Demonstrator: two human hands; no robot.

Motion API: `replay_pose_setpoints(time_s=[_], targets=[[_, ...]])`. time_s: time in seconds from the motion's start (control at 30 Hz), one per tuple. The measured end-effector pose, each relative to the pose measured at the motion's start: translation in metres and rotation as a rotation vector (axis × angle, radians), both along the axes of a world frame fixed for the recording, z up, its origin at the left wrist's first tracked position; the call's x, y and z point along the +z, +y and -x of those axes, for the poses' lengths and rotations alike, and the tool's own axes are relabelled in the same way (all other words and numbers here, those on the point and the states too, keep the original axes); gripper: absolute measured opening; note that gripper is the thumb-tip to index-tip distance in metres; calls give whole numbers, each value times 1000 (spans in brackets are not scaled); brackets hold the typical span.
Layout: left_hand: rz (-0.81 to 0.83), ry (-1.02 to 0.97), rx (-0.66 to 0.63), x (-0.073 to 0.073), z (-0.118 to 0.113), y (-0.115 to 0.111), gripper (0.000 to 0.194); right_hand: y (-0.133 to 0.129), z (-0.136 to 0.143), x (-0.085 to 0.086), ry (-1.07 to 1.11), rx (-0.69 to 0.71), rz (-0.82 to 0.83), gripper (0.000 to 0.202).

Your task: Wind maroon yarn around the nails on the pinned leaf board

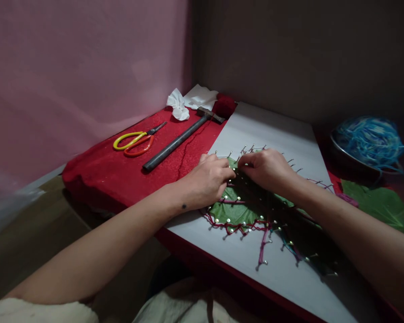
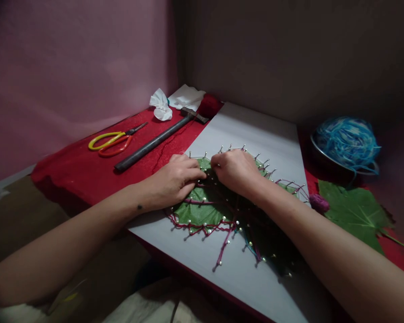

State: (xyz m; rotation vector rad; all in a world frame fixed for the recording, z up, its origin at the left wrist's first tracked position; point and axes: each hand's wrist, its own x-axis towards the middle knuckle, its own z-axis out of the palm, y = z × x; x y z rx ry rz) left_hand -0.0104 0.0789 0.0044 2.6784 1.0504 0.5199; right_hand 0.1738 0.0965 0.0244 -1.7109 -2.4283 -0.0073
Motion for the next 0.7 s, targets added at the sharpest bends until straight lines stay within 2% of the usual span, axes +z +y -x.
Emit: replay_pose_setpoints(time_s=[0.13, 0.3, 0.4, 0.53, 0.7], targets=[[8, -46, 23, -1, 0, 0, 28, -10, -13, 9, 32, 2, 90, 21], [-25, 37, -11, 1, 0, -1, 28, -27, -17, 16, 70, 83, 56, 25], [-51, 76, -12, 1, 0, -1, 28, -34, -8, 19, -11, 121, 30, 27], [-83, 88, -17, -1, 1, -1, 26, -42, 9, 20, -235, 121, 9, 27], [-5, -16, 10, 0, 1, 0, 28, -52, 19, 12, -368, 110, -9, 25]])
